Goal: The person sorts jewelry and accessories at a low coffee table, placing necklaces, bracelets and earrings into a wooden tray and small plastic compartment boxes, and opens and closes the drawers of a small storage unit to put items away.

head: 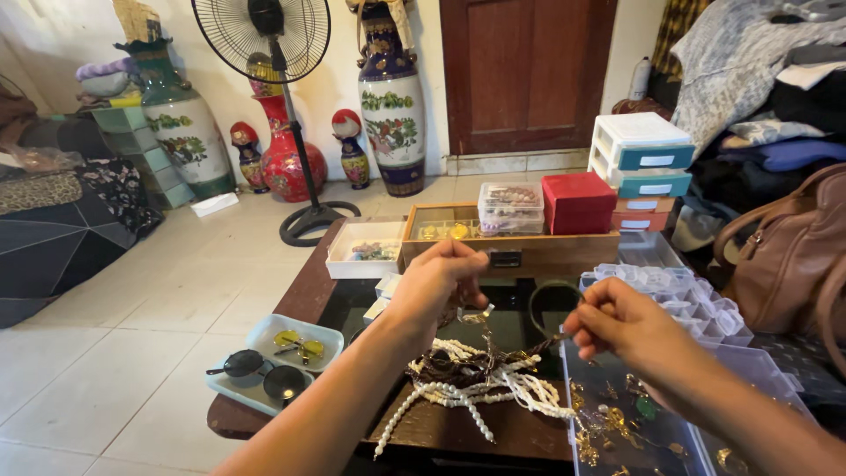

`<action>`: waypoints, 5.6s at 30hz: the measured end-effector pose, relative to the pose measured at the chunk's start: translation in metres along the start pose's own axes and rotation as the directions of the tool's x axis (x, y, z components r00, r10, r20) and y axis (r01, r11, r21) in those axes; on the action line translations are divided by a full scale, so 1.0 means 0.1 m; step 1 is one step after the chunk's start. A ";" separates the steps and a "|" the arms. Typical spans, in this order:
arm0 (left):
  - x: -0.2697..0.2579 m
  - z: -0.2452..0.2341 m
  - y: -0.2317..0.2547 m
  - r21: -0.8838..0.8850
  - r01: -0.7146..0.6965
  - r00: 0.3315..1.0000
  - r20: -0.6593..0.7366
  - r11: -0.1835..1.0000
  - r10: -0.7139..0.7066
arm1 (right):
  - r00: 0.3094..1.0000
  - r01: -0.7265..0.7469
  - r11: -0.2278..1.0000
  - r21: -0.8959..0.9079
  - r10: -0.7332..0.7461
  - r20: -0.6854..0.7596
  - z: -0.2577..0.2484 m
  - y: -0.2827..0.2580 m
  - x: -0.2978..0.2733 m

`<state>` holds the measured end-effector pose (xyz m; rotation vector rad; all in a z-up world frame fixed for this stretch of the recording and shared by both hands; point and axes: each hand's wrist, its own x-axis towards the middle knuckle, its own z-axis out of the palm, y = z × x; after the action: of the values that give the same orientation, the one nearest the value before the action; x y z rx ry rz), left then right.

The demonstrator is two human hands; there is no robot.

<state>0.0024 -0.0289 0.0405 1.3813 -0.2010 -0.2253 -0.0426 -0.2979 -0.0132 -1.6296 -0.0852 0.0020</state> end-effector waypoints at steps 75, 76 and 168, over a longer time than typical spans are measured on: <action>2.40 2.07 0.22 0.605 -0.141 0.988 0.135 0.784 0.073 | 0.975 0.113 0.914 -0.390 -0.177 -0.132 -1.99 -0.63 1.26; 2.46 2.17 0.12 0.673 -0.214 0.976 0.182 0.708 0.121 | 0.974 0.123 0.909 -0.399 -0.187 -0.126 -1.99 -0.55 1.21; 3.45 2.03 0.19 0.805 -0.532 0.825 0.426 0.260 0.371 | 0.798 -0.050 0.031 0.998 0.603 0.022 -2.39 1.04 2.98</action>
<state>0.2801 -0.3127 0.0984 2.3438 -0.9828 0.3676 0.2729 -0.5249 -0.0874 -0.1220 0.5936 0.0712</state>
